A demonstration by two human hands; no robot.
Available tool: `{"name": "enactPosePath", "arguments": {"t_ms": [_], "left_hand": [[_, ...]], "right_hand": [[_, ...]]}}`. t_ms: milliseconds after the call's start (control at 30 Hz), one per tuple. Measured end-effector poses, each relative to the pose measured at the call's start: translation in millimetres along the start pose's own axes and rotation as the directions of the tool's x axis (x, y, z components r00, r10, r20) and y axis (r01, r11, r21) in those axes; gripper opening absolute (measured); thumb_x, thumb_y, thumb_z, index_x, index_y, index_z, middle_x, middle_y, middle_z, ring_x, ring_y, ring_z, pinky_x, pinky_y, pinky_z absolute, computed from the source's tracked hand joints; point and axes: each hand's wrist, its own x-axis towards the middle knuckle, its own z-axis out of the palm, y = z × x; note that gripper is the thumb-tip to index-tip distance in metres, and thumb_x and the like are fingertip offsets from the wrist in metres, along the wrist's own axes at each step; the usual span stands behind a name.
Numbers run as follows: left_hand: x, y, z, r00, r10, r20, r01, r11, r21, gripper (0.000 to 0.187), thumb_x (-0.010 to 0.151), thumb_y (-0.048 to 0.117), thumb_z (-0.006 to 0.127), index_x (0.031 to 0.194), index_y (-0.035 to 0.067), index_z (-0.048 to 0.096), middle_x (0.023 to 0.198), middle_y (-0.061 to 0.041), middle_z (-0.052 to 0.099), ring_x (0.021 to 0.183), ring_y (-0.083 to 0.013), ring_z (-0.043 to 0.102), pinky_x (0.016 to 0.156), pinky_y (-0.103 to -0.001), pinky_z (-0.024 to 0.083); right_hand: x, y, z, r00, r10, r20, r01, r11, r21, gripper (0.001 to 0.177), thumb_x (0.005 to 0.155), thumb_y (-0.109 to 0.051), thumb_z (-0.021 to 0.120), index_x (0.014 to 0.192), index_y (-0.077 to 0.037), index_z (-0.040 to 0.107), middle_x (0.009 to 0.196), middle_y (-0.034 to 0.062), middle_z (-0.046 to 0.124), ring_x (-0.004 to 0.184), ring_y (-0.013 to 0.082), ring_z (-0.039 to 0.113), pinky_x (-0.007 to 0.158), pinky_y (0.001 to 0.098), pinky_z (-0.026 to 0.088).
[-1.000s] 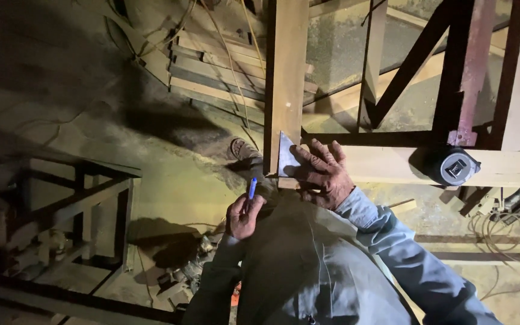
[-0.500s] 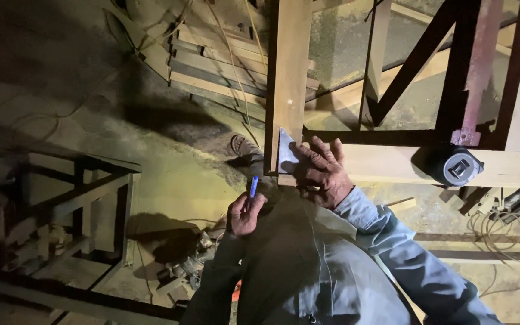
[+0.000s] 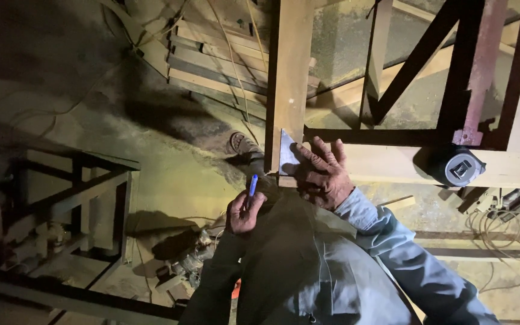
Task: Measuring and marking wooden frame components using a tape measure, speed square, and pen for assembly.
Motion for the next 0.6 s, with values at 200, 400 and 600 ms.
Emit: {"name": "enactPosePath", "arguments": {"t_ms": [200,400,600], "left_hand": [[7,-24,-4,0.994,0.11,-0.007,-0.11,0.993,-0.033,0.017,0.094,0.031,0.079,0.089,0.015,0.081,0.074,-0.01,0.078,0.073,-0.0209,0.074,0.071,-0.035,0.057],[8,-29,1,0.99,0.14,0.003,-0.14,0.989,-0.036,0.017,0.093,0.028,0.081,0.086,0.013,0.081,0.064,-0.008,0.071,0.061,-0.0124,0.064,0.061,-0.029,0.054],[5,-20,-4,0.993,0.113,0.047,-0.112,0.994,-0.006,0.022,0.095,0.034,0.077,0.088,0.013,0.079,0.064,-0.008,0.071,0.058,-0.014,0.064,0.058,-0.033,0.053]], "right_hand": [[-3,6,15,0.999,0.013,-0.041,-0.012,1.0,0.025,0.028,0.083,-0.055,0.068,0.109,-0.044,0.072,0.169,-0.0126,0.032,0.159,0.0244,0.016,0.124,0.0612,-0.01],[-9,14,20,0.995,-0.022,-0.096,0.031,0.995,0.093,0.024,0.078,-0.055,0.07,0.1,-0.048,0.072,0.167,-0.0079,0.038,0.158,0.0308,0.022,0.122,0.062,-0.009],[3,-6,-10,0.999,0.014,-0.031,-0.014,1.0,0.004,0.023,0.084,-0.049,0.068,0.105,-0.042,0.073,0.17,-0.0151,0.029,0.16,0.0224,0.015,0.124,0.0629,-0.006]]}}
